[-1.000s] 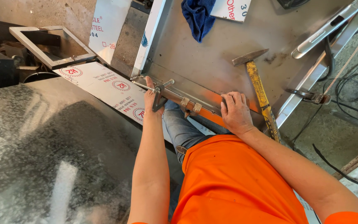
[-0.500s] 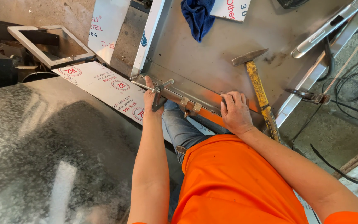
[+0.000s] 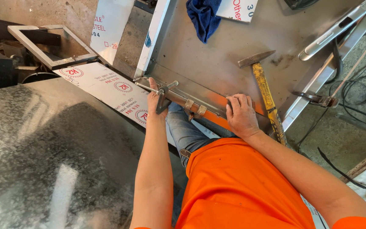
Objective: The person clamps a stainless steel frame to the workbench using G-clamps and locking pliers, tightening the clamps by hand, then welds the frame joint with an arc welding electrode holder, producing sparks, and repositions the clamps along the frame edge.
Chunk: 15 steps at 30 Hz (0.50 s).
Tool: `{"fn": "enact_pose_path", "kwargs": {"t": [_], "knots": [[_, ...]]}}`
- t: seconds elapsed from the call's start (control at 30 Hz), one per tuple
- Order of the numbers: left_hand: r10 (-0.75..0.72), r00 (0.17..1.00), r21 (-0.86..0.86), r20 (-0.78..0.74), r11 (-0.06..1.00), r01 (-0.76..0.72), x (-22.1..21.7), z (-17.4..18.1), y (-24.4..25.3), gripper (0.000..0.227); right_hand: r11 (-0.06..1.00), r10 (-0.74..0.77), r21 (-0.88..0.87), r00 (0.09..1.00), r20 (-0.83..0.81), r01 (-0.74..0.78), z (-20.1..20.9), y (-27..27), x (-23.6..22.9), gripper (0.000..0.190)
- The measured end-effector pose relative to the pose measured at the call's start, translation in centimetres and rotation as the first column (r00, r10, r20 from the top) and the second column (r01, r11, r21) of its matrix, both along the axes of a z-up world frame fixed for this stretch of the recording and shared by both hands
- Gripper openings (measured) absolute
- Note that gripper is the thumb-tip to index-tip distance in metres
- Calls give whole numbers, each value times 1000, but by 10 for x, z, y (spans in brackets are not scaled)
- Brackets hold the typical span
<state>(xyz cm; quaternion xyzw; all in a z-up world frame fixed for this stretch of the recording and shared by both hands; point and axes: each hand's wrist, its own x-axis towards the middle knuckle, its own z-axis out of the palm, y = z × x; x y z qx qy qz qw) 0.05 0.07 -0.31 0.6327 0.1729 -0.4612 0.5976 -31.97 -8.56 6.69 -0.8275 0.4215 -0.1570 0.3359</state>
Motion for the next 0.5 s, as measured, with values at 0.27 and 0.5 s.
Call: {"fn": "enact_pose_path", "kwargs": {"t": [0.27, 0.5], "knots": [[-13, 1000, 6, 6, 1000, 13, -1, 6, -2, 78, 1000, 3, -4, 1000, -24, -3, -4, 0, -1, 30], [4, 1000, -7, 2, 1000, -4, 0, 9, -6, 71, 998, 37, -37, 994, -106, -41, 8, -8, 11, 33]]}}
